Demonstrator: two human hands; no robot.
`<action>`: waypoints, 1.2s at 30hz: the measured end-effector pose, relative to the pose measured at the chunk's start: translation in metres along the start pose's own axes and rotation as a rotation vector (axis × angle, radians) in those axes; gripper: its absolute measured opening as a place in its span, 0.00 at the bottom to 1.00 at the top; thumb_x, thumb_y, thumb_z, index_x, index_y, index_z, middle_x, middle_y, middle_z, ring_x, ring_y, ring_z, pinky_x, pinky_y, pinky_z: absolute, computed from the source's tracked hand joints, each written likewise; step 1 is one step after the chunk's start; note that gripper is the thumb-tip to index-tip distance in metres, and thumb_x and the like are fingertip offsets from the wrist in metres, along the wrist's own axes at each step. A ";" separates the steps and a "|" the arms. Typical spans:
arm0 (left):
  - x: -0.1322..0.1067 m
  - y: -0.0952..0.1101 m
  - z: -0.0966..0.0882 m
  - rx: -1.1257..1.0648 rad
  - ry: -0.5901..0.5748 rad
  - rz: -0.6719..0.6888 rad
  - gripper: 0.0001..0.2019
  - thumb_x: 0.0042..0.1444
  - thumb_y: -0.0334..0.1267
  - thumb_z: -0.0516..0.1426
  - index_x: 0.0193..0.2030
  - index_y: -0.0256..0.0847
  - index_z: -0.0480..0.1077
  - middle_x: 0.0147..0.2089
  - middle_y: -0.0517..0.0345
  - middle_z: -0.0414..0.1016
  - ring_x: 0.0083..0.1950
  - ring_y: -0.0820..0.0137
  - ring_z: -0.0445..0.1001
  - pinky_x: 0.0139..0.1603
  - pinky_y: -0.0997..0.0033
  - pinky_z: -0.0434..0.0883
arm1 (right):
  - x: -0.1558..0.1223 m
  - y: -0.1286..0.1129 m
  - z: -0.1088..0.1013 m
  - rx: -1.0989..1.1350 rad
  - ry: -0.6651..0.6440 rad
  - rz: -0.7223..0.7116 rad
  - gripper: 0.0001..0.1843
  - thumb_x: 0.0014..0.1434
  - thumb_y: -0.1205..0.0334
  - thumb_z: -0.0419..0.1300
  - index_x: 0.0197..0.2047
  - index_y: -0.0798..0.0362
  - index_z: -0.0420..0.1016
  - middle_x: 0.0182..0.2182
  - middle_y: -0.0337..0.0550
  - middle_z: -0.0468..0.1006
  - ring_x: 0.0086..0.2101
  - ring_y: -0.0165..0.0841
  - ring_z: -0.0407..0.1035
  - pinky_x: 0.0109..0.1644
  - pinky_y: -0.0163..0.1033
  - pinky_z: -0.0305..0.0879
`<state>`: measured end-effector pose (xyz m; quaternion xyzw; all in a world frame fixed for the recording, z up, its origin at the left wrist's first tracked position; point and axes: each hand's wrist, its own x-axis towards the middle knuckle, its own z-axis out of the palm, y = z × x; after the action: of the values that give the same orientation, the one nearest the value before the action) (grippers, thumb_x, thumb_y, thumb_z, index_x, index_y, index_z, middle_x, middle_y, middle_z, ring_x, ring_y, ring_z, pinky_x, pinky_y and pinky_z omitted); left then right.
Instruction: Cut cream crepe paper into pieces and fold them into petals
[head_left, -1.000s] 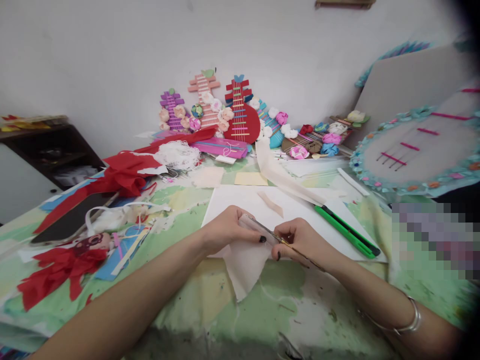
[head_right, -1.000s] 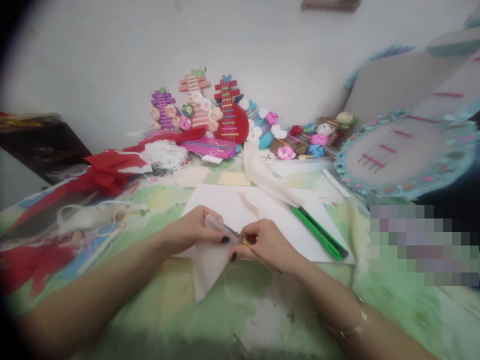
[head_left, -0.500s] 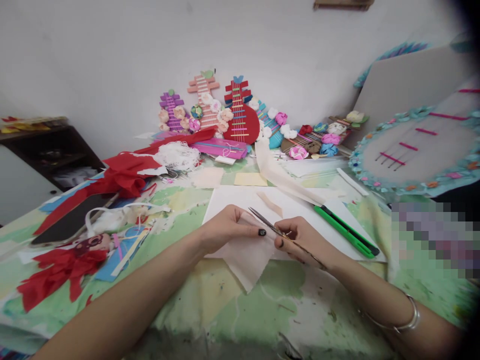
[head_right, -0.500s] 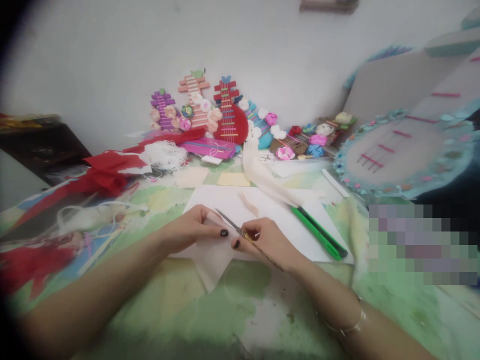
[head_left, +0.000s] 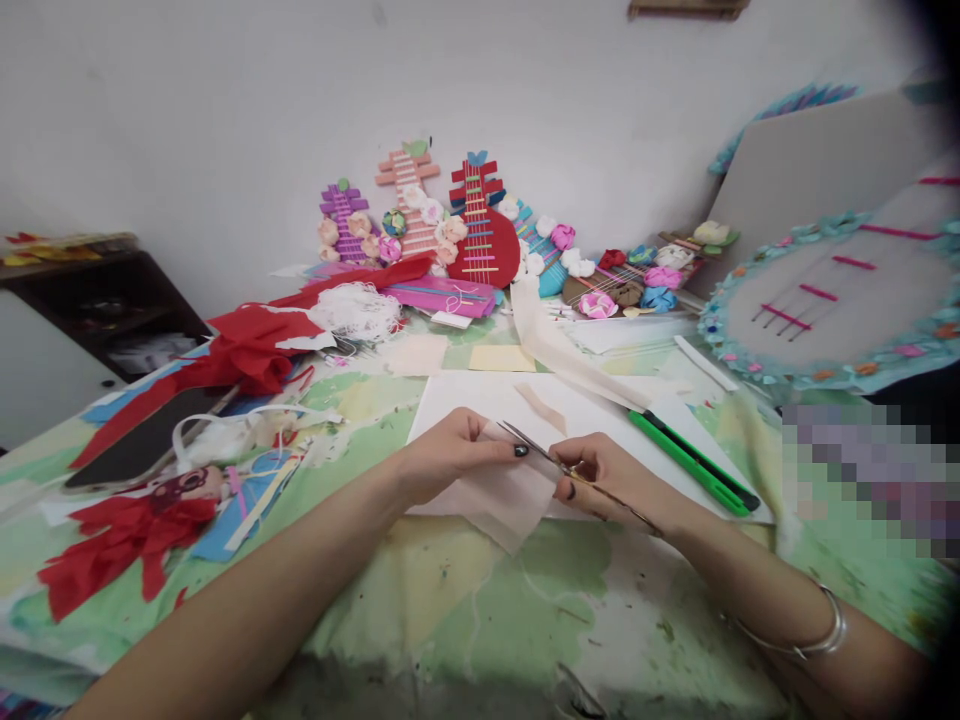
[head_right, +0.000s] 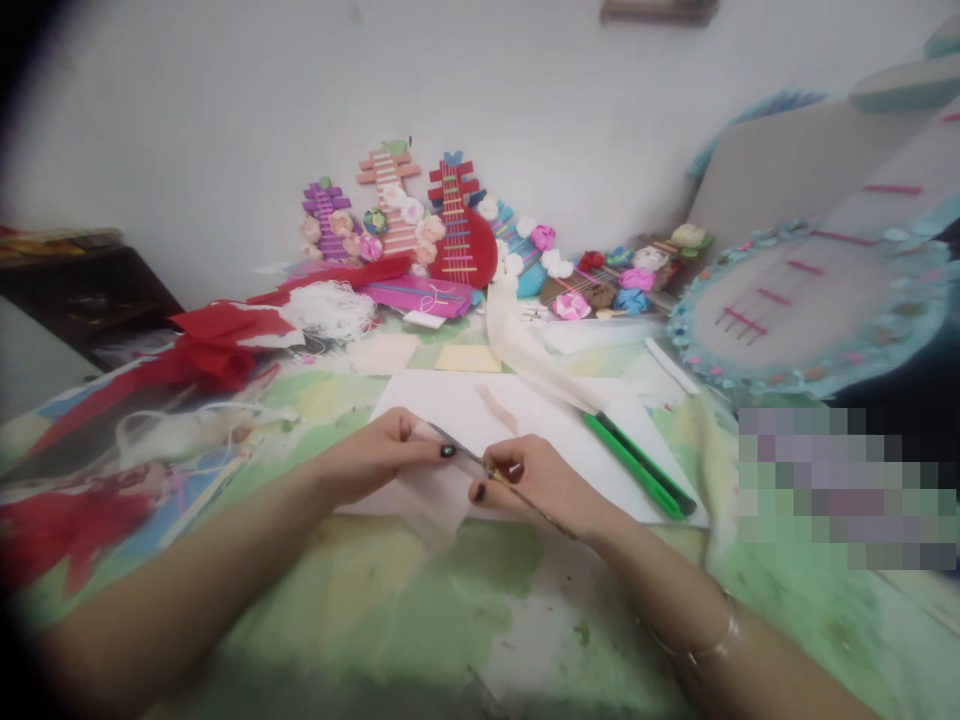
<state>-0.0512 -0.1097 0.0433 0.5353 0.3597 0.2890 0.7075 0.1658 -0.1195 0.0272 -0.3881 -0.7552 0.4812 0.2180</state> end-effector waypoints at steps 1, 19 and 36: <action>0.000 0.000 0.000 -0.005 -0.007 -0.002 0.07 0.48 0.37 0.64 0.29 0.33 0.78 0.28 0.55 0.78 0.28 0.74 0.73 0.31 0.77 0.69 | 0.000 0.000 0.000 -0.002 0.000 -0.001 0.22 0.50 0.44 0.60 0.23 0.54 0.60 0.18 0.31 0.52 0.19 0.23 0.46 0.21 0.32 0.41; 0.002 -0.003 0.002 -0.008 -0.008 -0.025 0.08 0.46 0.37 0.65 0.29 0.33 0.78 0.28 0.54 0.78 0.28 0.72 0.73 0.31 0.76 0.69 | 0.003 0.007 0.006 -0.042 0.042 0.002 0.26 0.49 0.43 0.61 0.20 0.52 0.53 0.19 0.31 0.46 0.21 0.24 0.42 0.23 0.33 0.38; 0.001 -0.003 0.002 -0.016 -0.036 0.009 0.06 0.47 0.36 0.64 0.27 0.35 0.78 0.26 0.56 0.78 0.26 0.74 0.73 0.30 0.77 0.69 | 0.002 -0.001 0.007 -0.066 0.096 0.097 0.25 0.45 0.43 0.64 0.17 0.53 0.57 0.14 0.30 0.47 0.17 0.22 0.44 0.20 0.32 0.38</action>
<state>-0.0489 -0.1108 0.0406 0.5364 0.3421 0.2853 0.7168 0.1591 -0.1218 0.0249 -0.4537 -0.7396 0.4469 0.2177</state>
